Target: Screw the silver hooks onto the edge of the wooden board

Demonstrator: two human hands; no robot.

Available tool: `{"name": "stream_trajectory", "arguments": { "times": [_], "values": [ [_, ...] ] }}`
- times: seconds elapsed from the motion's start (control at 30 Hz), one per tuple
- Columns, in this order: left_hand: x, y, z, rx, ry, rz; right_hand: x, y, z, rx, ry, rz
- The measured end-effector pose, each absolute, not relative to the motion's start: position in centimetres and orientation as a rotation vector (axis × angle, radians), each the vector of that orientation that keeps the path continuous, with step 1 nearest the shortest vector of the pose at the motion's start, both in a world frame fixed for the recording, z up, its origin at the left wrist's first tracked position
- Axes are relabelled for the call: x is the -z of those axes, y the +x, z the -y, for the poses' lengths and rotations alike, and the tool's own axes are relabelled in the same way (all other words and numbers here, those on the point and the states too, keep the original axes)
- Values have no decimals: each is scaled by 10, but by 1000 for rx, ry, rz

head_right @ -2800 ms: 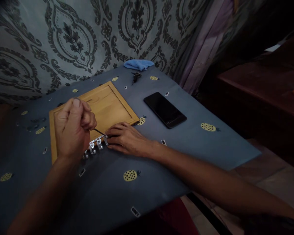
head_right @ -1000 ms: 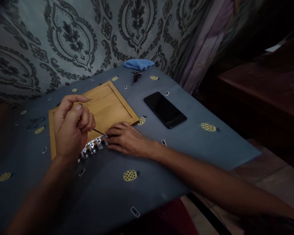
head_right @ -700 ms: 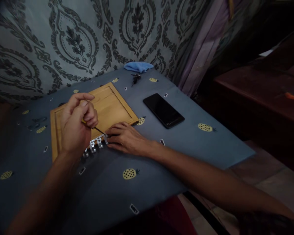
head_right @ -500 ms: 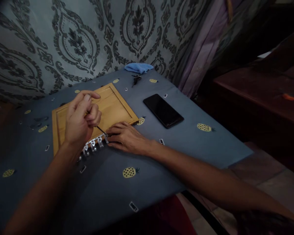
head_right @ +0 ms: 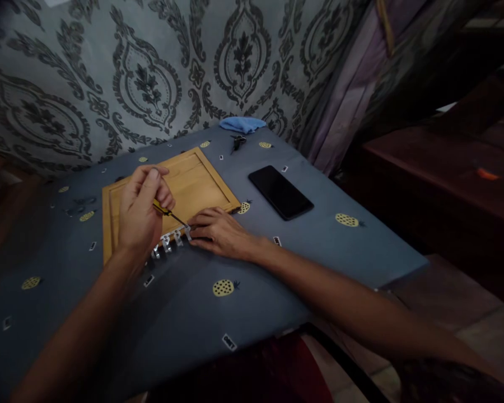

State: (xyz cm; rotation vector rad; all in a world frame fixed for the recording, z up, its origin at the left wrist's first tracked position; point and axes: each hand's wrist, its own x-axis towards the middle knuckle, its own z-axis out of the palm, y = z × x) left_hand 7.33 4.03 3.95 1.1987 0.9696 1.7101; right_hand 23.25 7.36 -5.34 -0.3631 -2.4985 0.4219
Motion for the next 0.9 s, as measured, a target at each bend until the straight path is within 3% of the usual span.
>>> {"name": "stream_trajectory", "arguments": {
  "times": [0.43, 0.73, 0.9],
  "values": [
    [-40, 63, -41, -1437, 1339, -757, 52, 232, -75, -410, -342, 2519],
    [-33, 64, -49, -1772, 1188, -984, 53, 232, -75, -391, -331, 2506],
    [-30, 66, -43, -1773, 1183, -919, 55, 232, -75, -391, -346, 2508]
  ]
}}
